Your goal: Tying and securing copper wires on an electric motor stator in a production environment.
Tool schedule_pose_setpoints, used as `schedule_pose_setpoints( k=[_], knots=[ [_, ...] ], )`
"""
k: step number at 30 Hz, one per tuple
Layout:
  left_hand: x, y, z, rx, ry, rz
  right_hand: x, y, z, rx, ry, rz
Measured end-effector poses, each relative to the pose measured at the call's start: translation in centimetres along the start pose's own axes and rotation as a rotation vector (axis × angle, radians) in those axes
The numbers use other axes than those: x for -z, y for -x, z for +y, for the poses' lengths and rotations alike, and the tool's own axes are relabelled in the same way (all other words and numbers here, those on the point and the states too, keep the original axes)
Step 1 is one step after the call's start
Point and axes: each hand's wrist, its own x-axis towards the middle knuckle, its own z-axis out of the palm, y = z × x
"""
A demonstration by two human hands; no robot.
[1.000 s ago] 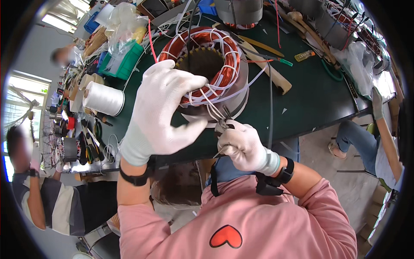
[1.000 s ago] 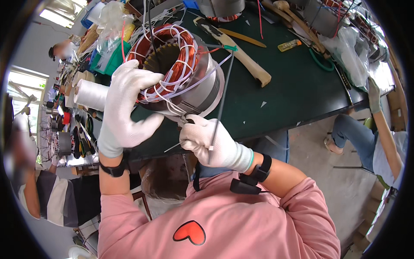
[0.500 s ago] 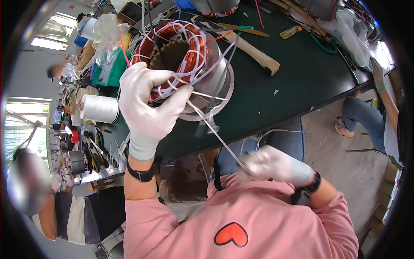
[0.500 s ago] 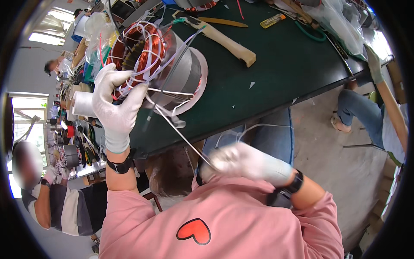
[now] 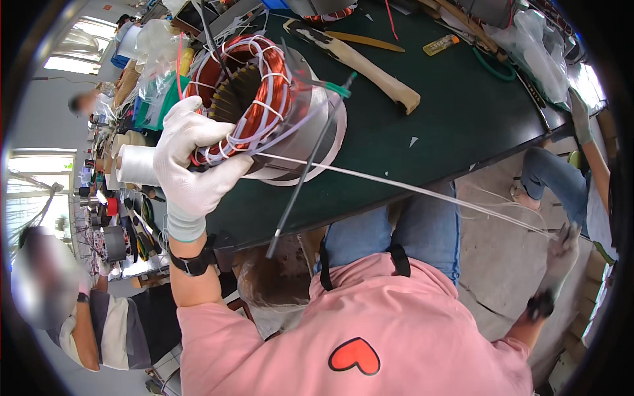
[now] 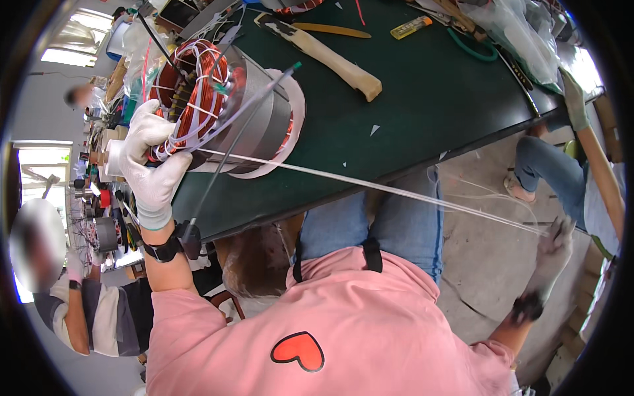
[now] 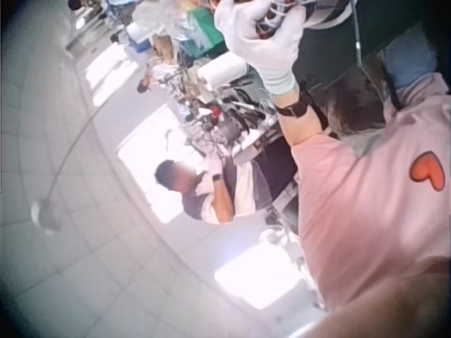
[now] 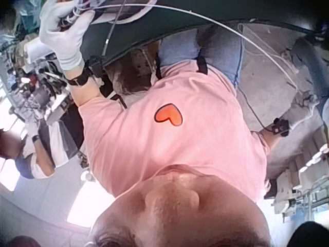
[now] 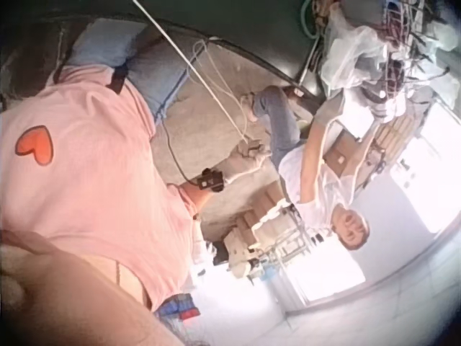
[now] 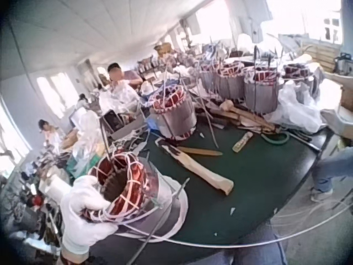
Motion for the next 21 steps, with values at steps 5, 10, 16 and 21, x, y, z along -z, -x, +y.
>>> schedule_pose_setpoints(
  k=[5,10,16,21],
  knots=[
    [1.3,-0.8,0.7,-0.003,-0.12,-0.119,-4.0,1.8,1.4,-0.283,0.448,0.405],
    [0.2,-2.4,5.5,-0.038,-0.501,-0.181,-22.6,0.5,2.1,0.043,0.602,0.202],
    [-0.9,0.3,2.8,0.051,-0.321,-0.012,-44.2,-1.7,6.4,-0.76,-0.367,-0.843],
    [-1.2,0.1,2.6,-0.031,-0.291,0.046,-49.5,-4.1,4.2,-0.623,-0.144,-0.826]
  ],
)
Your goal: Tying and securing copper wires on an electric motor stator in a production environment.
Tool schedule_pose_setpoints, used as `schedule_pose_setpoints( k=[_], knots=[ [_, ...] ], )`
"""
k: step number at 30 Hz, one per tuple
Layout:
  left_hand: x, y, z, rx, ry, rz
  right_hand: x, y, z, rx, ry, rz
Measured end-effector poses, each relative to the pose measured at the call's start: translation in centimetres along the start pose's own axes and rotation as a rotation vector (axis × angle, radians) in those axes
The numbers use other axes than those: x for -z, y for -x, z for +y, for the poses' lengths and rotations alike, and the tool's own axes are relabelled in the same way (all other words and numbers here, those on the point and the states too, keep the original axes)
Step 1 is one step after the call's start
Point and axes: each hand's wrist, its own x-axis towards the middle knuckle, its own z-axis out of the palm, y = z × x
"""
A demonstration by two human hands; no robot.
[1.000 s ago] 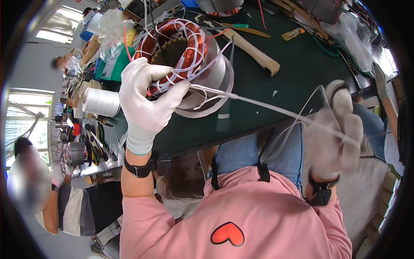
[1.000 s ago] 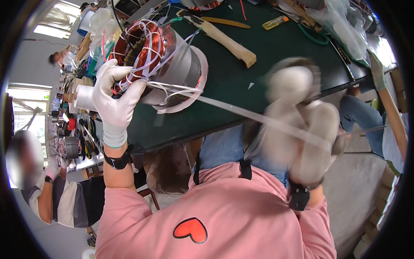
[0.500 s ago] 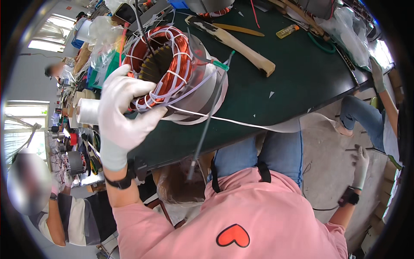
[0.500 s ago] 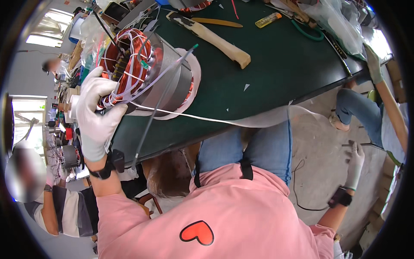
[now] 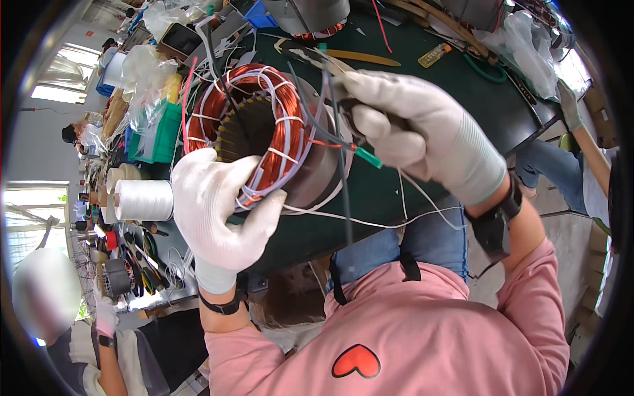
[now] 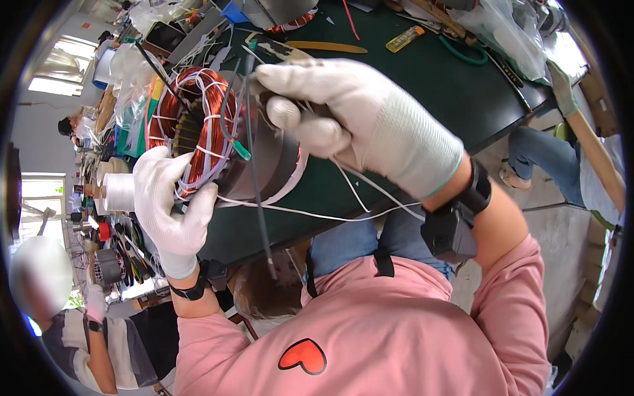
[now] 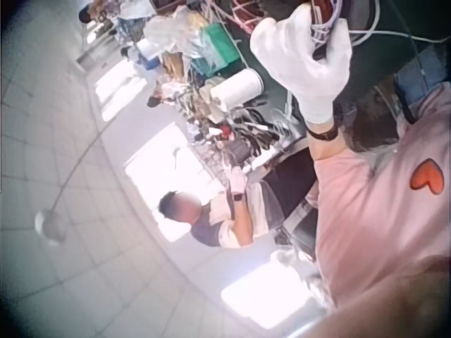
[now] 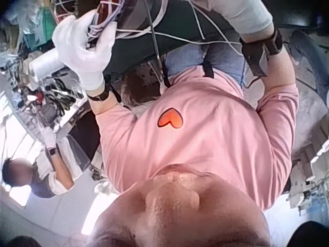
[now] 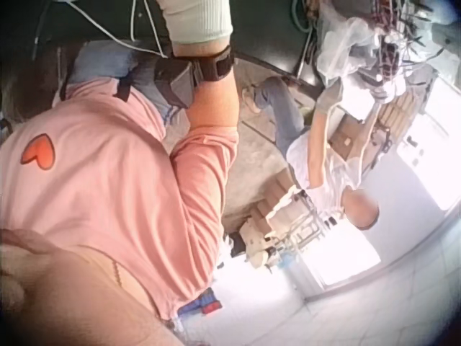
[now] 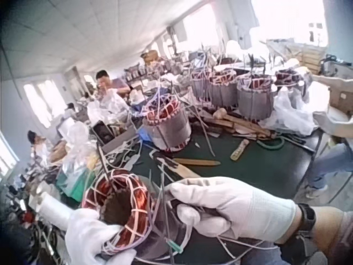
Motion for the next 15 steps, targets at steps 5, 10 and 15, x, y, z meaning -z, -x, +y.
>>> schedule_pose_setpoints(
  k=[5,10,15],
  knots=[
    [-0.5,-0.4,-0.3,-0.021,0.06,0.029,-2.5,-2.2,-2.5,0.229,0.856,0.116],
    [-0.4,-0.2,-0.7,-0.039,0.06,0.011,-1.9,0.9,-1.9,0.074,0.761,0.085],
    [-0.4,-0.1,-0.8,-0.057,0.048,0.008,-0.8,2.4,0.0,-0.22,0.196,-0.169]
  ],
)
